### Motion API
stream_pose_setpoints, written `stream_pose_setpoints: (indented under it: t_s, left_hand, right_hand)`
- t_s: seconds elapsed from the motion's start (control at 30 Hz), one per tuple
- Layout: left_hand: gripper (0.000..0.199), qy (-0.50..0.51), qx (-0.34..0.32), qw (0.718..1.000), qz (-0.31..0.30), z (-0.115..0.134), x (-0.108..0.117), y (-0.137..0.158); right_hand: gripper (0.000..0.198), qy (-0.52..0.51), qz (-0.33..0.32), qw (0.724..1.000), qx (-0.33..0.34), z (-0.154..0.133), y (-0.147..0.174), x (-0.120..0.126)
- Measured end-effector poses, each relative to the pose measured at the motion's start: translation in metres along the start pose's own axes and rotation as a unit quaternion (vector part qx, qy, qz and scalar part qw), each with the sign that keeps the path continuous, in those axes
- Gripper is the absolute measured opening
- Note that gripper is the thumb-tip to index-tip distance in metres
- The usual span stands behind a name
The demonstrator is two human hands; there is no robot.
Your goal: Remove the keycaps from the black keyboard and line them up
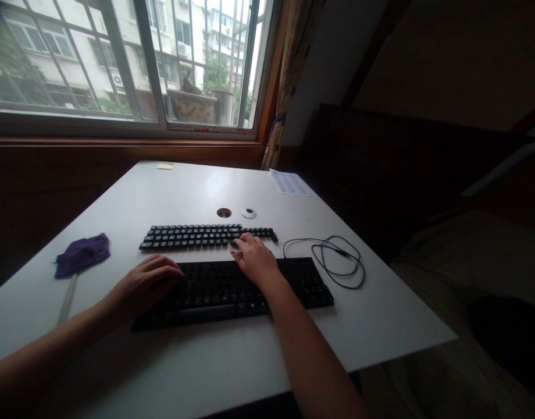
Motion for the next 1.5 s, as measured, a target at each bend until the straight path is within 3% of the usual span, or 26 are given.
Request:
stream_pose_setpoints:
  t_s: [0.37,1.5]
  left_hand:
    - [0.015,-0.001,-0.008,1.0,-0.004,0.0001,-0.0021,0.0012]
    - [0.012,0.002,-0.004,1.0,0.001,-0.0021,-0.0034,0.0014]
  right_hand:
    - [0.036,0.02,-0.034,0.999,-0.007,-0.0011,0.0,-0.0058]
    - [0.037,0.026,-0.037,0.999,-0.008,-0.0008,-0.0006,-0.0087]
Point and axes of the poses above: each hand's wrist, its own y-axis away from the middle knuckle, its own x-axis out of the back of the hand, z = x × y, the point moved 8 cm from there along -y, towards the middle knuckle, and after that the axes turned 7 degrees about z, right-handed, at the moved point
